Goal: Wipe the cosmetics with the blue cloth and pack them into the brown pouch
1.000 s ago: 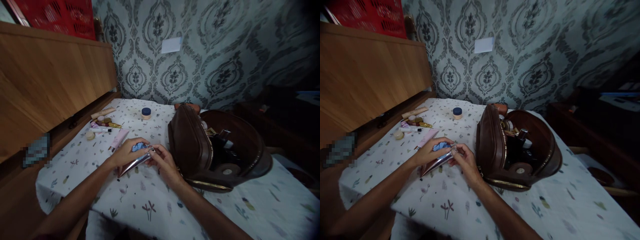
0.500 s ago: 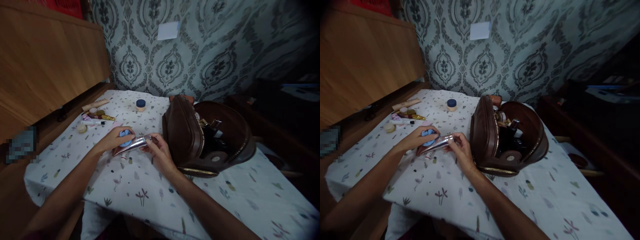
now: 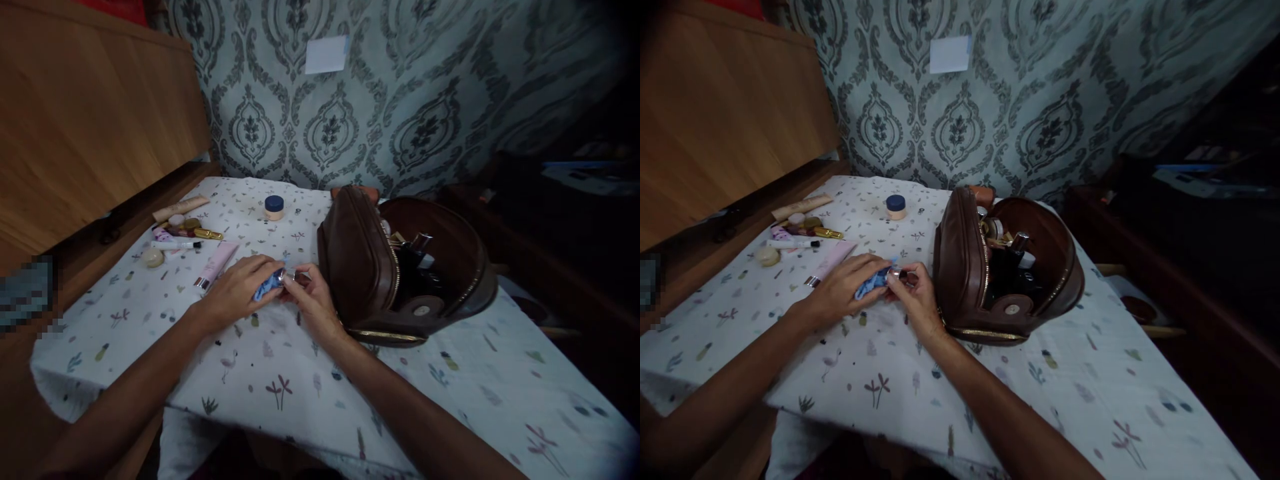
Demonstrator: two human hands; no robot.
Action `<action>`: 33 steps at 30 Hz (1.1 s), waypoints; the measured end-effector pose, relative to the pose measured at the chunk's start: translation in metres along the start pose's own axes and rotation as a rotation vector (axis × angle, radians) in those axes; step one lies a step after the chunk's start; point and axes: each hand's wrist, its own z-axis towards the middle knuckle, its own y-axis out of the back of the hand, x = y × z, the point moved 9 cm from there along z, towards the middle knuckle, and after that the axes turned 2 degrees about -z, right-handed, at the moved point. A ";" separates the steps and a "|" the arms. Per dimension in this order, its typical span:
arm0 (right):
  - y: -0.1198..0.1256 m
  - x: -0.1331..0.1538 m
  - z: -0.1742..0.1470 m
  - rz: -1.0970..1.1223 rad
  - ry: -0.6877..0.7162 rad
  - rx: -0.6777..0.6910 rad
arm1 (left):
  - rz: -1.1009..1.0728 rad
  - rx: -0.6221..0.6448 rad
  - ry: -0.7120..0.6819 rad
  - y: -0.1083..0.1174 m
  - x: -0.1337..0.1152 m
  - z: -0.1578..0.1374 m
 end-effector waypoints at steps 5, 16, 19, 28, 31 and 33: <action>0.002 0.000 -0.002 0.007 -0.028 -0.052 | 0.114 -0.024 0.004 0.013 0.014 0.000; -0.006 -0.019 -0.005 0.141 -0.268 0.004 | 0.099 -0.331 0.145 0.053 0.040 -0.008; -0.009 -0.021 -0.007 0.150 -0.308 0.025 | 0.082 -0.399 0.190 0.055 0.043 -0.011; -0.001 -0.033 -0.003 0.265 -0.370 -0.043 | -0.129 -0.529 0.424 0.060 0.071 -0.020; -0.006 -0.031 -0.005 0.292 -0.385 -0.014 | -0.305 -0.511 0.500 0.051 0.082 -0.022; -0.009 -0.029 -0.006 0.298 -0.386 0.004 | -0.413 -0.496 0.532 0.043 0.089 -0.022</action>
